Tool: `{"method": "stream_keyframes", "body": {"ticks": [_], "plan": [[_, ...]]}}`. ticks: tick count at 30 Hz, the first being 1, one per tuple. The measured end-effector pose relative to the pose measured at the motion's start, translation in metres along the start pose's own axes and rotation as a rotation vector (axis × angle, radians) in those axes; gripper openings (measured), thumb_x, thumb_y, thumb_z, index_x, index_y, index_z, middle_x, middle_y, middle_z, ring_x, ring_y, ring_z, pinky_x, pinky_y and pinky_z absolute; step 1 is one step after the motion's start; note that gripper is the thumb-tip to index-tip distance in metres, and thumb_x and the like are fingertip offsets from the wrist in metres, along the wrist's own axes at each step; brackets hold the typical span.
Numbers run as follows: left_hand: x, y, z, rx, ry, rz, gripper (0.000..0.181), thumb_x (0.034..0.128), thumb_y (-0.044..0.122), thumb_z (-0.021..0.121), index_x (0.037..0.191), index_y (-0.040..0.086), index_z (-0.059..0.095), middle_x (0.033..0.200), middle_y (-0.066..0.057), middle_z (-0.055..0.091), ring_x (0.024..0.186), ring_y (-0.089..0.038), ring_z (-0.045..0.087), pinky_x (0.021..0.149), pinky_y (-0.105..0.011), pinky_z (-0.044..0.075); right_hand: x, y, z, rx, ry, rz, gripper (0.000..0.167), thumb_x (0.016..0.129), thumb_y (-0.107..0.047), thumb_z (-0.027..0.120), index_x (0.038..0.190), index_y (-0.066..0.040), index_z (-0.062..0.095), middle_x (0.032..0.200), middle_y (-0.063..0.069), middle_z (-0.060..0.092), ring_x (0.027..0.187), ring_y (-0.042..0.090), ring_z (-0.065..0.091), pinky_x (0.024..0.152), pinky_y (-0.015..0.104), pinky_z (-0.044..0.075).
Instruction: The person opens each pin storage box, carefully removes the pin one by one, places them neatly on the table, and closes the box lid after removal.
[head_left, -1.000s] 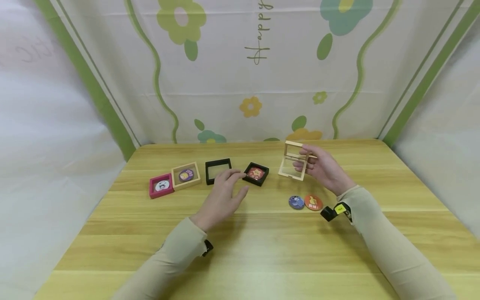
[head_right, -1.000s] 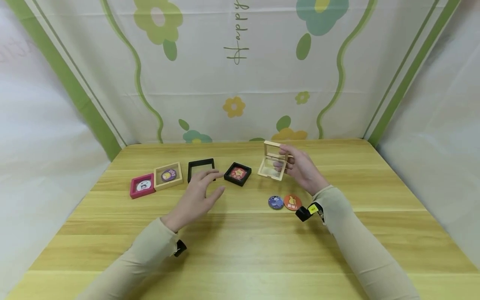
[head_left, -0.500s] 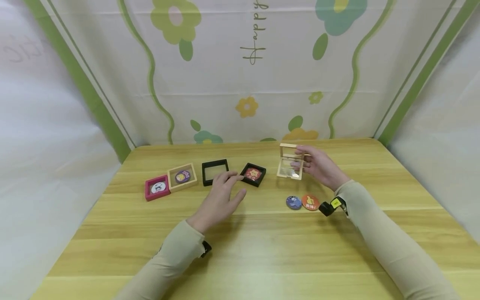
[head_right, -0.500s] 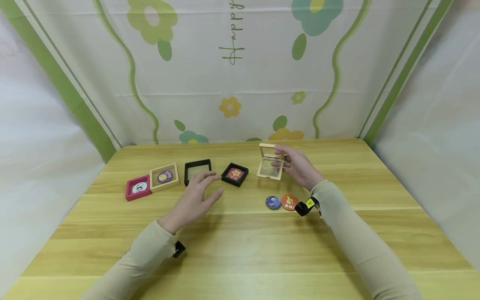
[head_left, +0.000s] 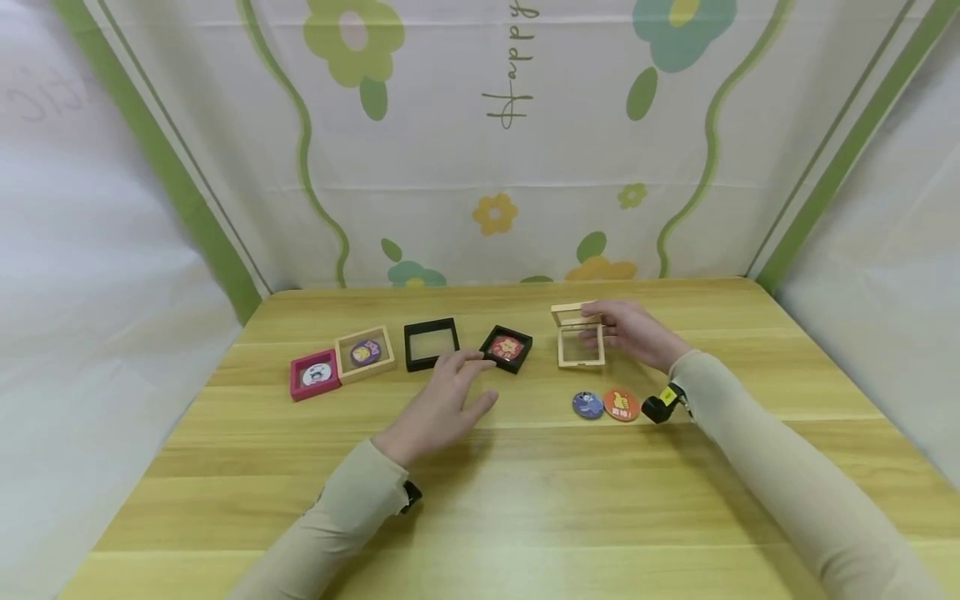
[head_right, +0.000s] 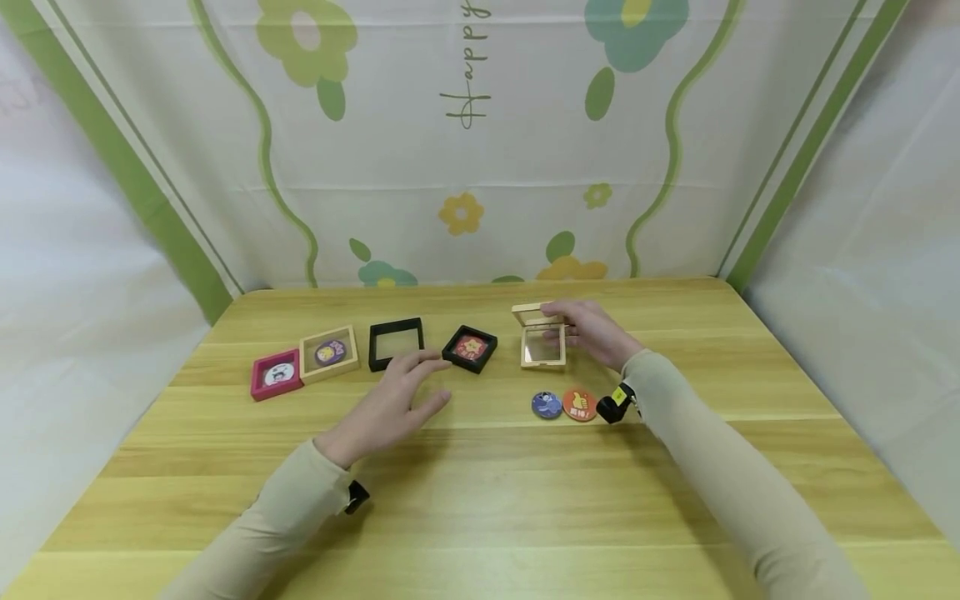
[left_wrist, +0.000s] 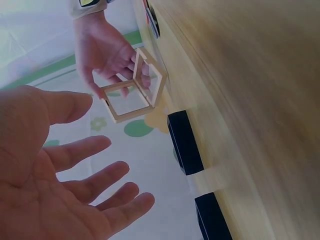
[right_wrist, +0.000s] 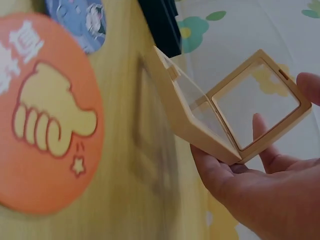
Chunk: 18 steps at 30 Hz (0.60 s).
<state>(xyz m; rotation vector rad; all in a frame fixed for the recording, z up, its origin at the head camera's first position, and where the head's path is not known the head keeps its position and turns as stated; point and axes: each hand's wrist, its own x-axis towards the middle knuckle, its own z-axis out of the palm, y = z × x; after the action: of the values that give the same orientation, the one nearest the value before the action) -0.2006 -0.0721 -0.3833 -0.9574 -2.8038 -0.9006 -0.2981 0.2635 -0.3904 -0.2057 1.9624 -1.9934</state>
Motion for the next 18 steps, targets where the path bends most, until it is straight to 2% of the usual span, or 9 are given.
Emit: {"method": "stream_keyframes", "body": {"ticks": [5, 11, 18], "plan": [[-0.001, 0.001, 0.000, 0.008, -0.009, 0.002, 0.049, 0.1015, 0.030, 0.057, 0.142, 0.004, 0.049, 0.148, -0.018, 0.038, 0.137, -0.033, 0.028, 0.107, -0.050, 0.033, 0.005, 0.002, -0.006, -0.029, -0.019, 0.014, 0.053, 0.104, -0.028, 0.050, 0.133, 0.015, 0.038, 0.131, 0.032, 0.041, 0.123, 0.050, 0.042, 0.106, 0.052, 0.035], [-0.001, 0.002, -0.002, 0.021, -0.009, -0.010, 0.049, 0.1014, 0.031, 0.057, 0.141, 0.003, 0.049, 0.148, -0.018, 0.037, 0.137, -0.034, 0.028, 0.106, -0.050, 0.036, 0.010, 0.002, -0.012, -0.038, -0.046, 0.075, 0.053, 0.104, -0.025, 0.051, 0.135, 0.015, 0.037, 0.133, 0.035, 0.041, 0.121, 0.049, 0.045, 0.102, 0.052, 0.039], [-0.001, 0.002, -0.003, 0.026, 0.012, -0.001, 0.048, 0.1016, 0.030, 0.056, 0.140, 0.002, 0.050, 0.147, -0.020, 0.038, 0.137, -0.037, 0.029, 0.106, -0.052, 0.035, 0.011, 0.001, -0.015, -0.147, -0.114, 0.102, 0.058, 0.103, -0.030, 0.054, 0.140, 0.012, 0.039, 0.138, 0.032, 0.041, 0.125, 0.045, 0.045, 0.102, 0.052, 0.041]]}}
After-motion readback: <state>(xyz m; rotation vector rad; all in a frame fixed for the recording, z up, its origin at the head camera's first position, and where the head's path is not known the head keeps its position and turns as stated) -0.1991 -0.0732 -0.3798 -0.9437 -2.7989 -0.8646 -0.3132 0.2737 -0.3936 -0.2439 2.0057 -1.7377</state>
